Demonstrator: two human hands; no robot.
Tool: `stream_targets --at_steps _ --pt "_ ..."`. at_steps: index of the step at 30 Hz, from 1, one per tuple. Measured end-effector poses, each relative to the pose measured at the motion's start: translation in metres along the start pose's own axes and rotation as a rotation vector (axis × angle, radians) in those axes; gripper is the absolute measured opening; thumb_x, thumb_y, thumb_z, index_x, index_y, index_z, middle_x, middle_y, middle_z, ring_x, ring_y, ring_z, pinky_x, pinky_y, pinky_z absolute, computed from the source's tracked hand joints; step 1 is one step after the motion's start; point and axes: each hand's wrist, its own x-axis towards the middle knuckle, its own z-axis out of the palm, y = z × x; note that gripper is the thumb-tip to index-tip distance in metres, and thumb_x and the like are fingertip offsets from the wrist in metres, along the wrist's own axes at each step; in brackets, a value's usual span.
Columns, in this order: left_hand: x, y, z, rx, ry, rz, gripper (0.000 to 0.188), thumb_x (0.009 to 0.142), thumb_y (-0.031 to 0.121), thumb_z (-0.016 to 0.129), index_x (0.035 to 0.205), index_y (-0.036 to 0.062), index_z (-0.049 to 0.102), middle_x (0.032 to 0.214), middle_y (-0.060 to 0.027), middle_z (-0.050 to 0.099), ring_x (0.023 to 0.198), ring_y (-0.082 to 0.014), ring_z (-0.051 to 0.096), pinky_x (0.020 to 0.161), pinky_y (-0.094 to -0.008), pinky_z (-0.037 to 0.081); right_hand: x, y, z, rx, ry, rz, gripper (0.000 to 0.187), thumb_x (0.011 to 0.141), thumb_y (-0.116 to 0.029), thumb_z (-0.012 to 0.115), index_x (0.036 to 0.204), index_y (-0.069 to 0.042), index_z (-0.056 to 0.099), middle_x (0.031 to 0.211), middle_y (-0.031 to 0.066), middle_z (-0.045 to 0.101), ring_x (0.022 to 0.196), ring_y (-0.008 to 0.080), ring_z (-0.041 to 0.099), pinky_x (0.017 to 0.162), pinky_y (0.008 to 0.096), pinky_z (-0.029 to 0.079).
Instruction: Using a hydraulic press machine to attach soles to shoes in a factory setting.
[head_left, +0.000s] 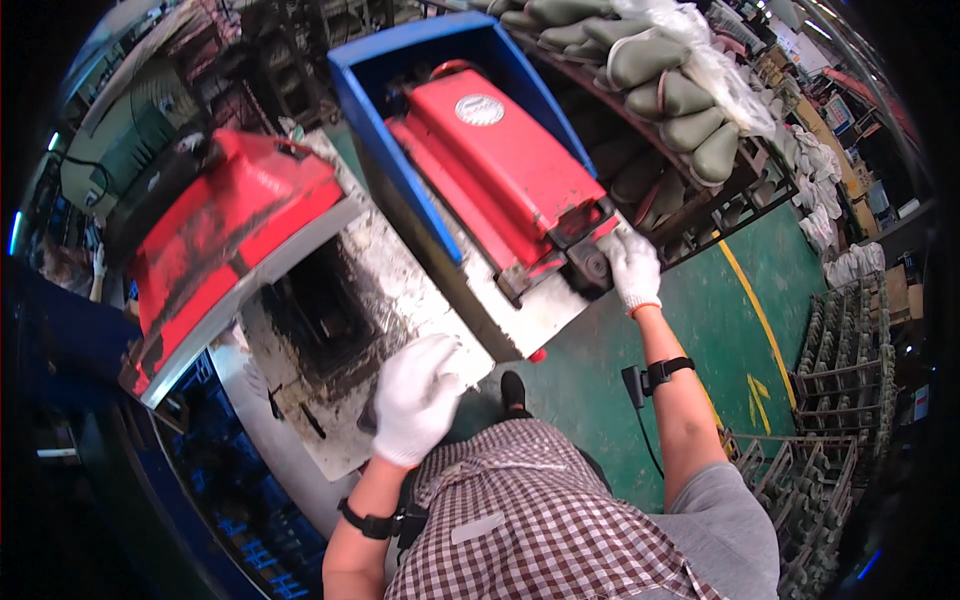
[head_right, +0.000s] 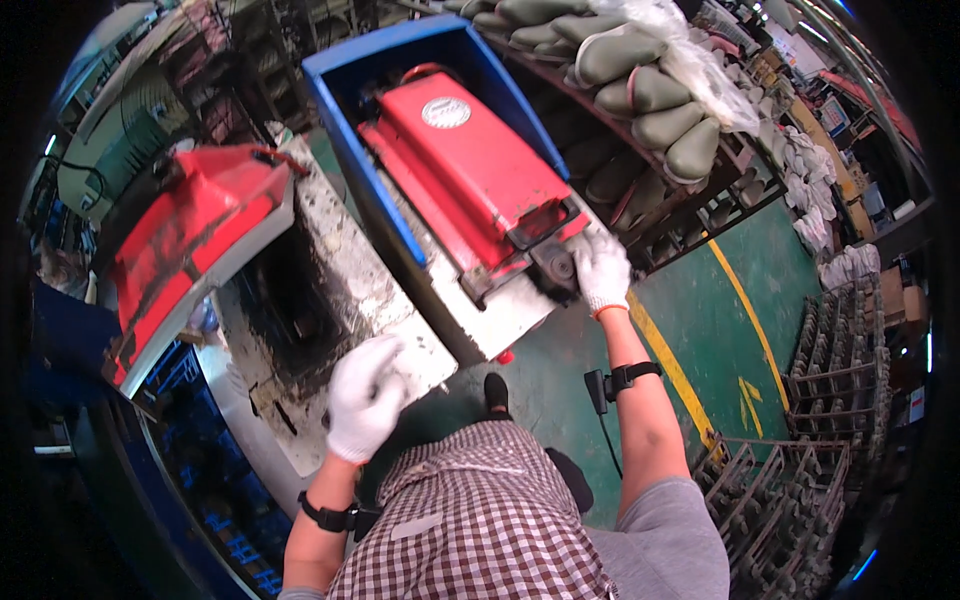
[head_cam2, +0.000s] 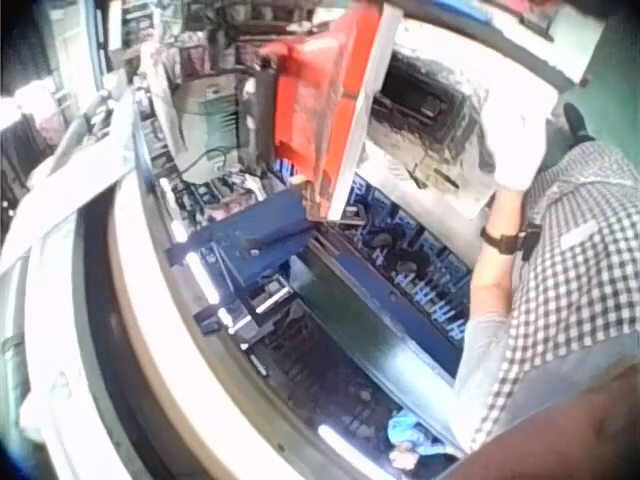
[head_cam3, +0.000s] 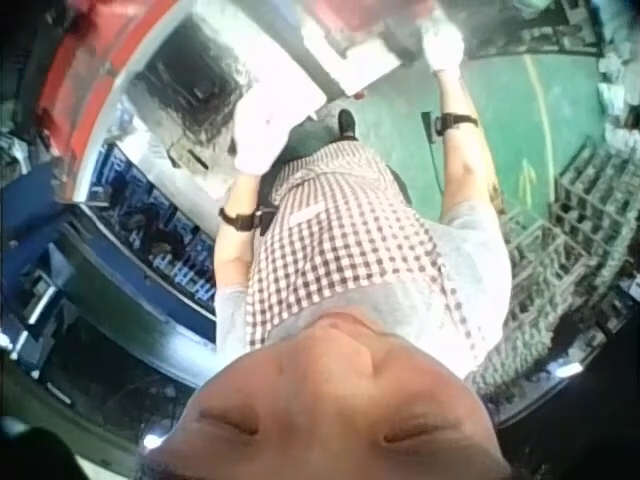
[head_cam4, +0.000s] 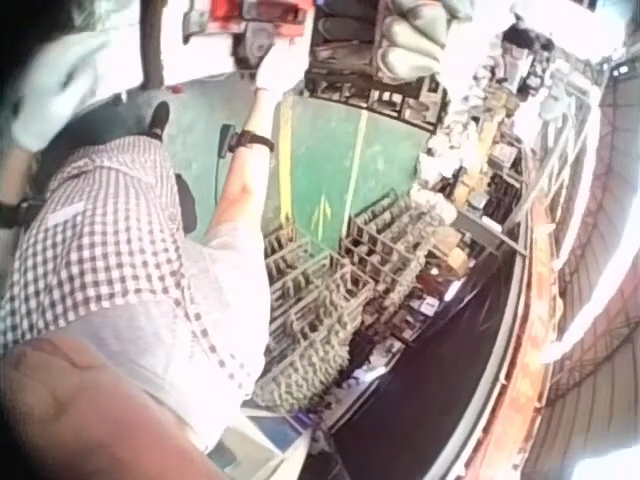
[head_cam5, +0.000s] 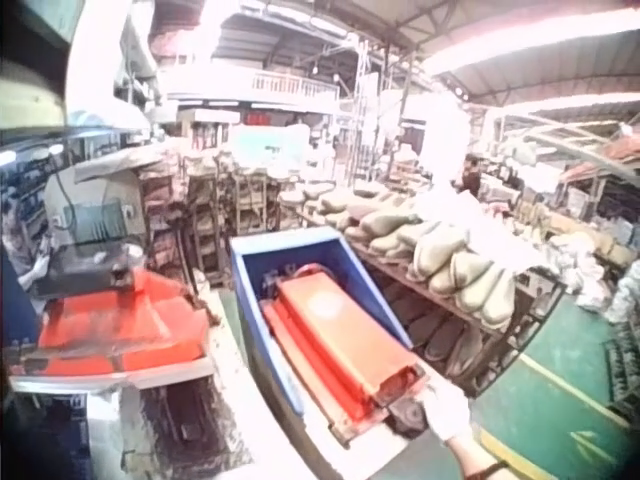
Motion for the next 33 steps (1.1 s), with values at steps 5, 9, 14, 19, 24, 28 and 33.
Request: stream_targets --at_steps 5,9,14,19,24,28,33 --pt "0.104 0.019 0.102 0.116 -0.139 0.245 0.045 0.081 0.01 0.069 0.125 -0.0004 0.067 0.122 -0.0233 0.069 0.112 -0.0405 0.067 0.1 -0.0475 0.053 0.014 0.021 0.025 -0.17 -0.172 -0.047 0.045 0.098 -0.047 0.053 0.096 -0.01 0.079 0.092 0.0198 0.075 0.094 0.0406 0.071 0.086 0.0502 0.055" --pt "0.156 0.005 0.175 0.219 -0.22 0.335 0.052 0.079 0.008 0.065 0.13 0.0 0.061 0.117 -0.023 0.067 0.106 -0.0413 0.066 0.094 -0.0487 0.052 0.011 0.01 0.013 -0.081 -0.177 -0.035 0.05 0.097 -0.049 0.054 0.084 -0.008 0.078 0.08 0.0194 0.073 0.08 0.04 0.071 0.081 0.0514 0.055" --pt "0.176 -0.007 0.232 0.541 -0.407 0.297 0.051 0.087 0.011 0.057 0.138 0.0046 0.056 0.097 -0.0191 0.065 0.085 -0.04 0.067 0.079 -0.0502 0.052 0.01 0.004 0.001 -0.009 -0.14 -0.038 0.036 0.094 -0.043 0.058 0.092 -0.014 0.079 0.081 0.0161 0.074 0.079 0.0356 0.073 0.077 0.0483 0.057" --pt "0.189 -0.026 0.254 0.526 -0.363 0.231 0.025 0.092 0.012 0.053 0.115 0.0065 0.06 0.081 -0.0191 0.07 0.07 -0.0398 0.071 0.068 -0.0515 0.058 0.012 0.007 0.002 0.03 -0.139 -0.049 0.031 0.093 -0.041 0.06 0.094 -0.017 0.079 0.081 0.0151 0.075 0.078 0.0343 0.073 0.075 0.0481 0.057" --pt "0.195 -0.021 0.262 0.555 -0.419 0.111 0.019 0.098 0.024 0.056 0.104 0.0068 0.059 0.079 -0.0189 0.072 0.073 -0.0393 0.073 0.068 -0.0518 0.058 0.02 0.002 -0.012 -0.027 -0.274 -0.017 0.034 0.095 -0.045 0.057 0.095 -0.018 0.079 0.081 0.015 0.075 0.078 0.0352 0.073 0.073 0.049 0.057" --pt "0.196 -0.019 0.264 0.526 -0.42 0.076 0.024 0.099 0.03 0.058 0.104 0.0073 0.059 0.08 -0.019 0.073 0.073 -0.0396 0.073 0.068 -0.0525 0.058 0.028 0.005 -0.013 0.03 -0.436 0.04 0.046 0.096 -0.052 0.05 0.101 -0.017 0.08 0.088 0.018 0.075 0.087 0.037 0.074 0.079 0.0492 0.057" --pt "0.194 -0.011 0.262 0.533 -0.415 0.044 0.026 0.101 0.032 0.055 0.103 0.0069 0.061 0.081 -0.0206 0.074 0.076 -0.0421 0.073 0.072 -0.055 0.056 0.035 0.008 -0.018 0.052 -0.557 0.041 0.044 0.097 -0.051 0.049 0.112 -0.021 0.078 0.104 0.0148 0.077 0.097 0.035 0.074 0.086 0.0474 0.057"
